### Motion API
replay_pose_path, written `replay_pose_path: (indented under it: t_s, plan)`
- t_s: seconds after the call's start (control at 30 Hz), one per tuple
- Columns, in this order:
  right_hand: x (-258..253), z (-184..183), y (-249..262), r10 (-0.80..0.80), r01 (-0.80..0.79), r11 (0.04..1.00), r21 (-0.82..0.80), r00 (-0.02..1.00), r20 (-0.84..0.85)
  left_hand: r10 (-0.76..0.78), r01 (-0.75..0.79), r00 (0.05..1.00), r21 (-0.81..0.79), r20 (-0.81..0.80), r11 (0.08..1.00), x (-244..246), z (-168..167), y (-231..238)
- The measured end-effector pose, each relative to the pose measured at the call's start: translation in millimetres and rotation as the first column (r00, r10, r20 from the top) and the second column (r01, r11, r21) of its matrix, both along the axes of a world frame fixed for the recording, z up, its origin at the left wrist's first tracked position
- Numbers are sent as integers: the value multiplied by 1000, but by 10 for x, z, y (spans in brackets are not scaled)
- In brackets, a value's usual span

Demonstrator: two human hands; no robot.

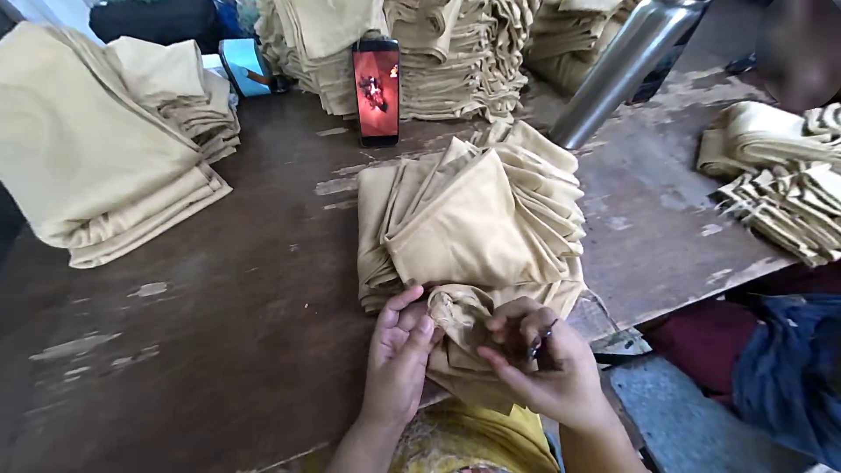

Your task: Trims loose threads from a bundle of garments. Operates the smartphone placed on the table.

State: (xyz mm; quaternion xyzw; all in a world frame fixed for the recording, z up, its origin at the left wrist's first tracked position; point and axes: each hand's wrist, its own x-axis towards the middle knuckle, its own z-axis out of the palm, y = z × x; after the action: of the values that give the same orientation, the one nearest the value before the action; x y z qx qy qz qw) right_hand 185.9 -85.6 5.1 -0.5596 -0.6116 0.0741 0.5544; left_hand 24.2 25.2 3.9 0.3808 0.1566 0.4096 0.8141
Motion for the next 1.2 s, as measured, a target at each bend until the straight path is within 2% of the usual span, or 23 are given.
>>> replay_pose_path:
  t_s: [0.13, 0.37, 0.53, 0.7, 0.8, 0.93, 1.03, 1.2]
  plan:
    - [-57, 36, 182, 71, -74, 995, 62, 996, 48, 29, -28, 1000, 208, 1, 978, -4, -120, -33]
    - [-164, -2, 304, 41, -41, 999, 33, 999, 9, 195, -158, 976, 306, -95, 939, 30, -151, -73]
    - [-114, -13, 279, 129, -130, 986, 102, 991, 17, 57, -33, 998, 433, -41, 901, -41, -183, -69]
    - [-58, 2, 296, 41, -82, 978, 192, 977, 208, 20, -18, 1000, 508, 1, 861, -46, -215, -74]
    - [-48, 4, 284, 21, -86, 972, 219, 959, 282, 64, -49, 998, 516, -11, 855, -27, -205, -109]
    - [-137, 18, 219, -50, -11, 981, 192, 950, 307, 165, -90, 982, 542, -90, 836, 14, -213, -134]
    - [-224, 47, 148, -101, 55, 985, 165, 955, 281, 258, -137, 959, 613, -113, 778, 46, -228, -141]
    - [-356, 66, 91, -112, 75, 987, 143, 956, 270, 373, -200, 922, 696, -105, 690, 94, -241, -165]
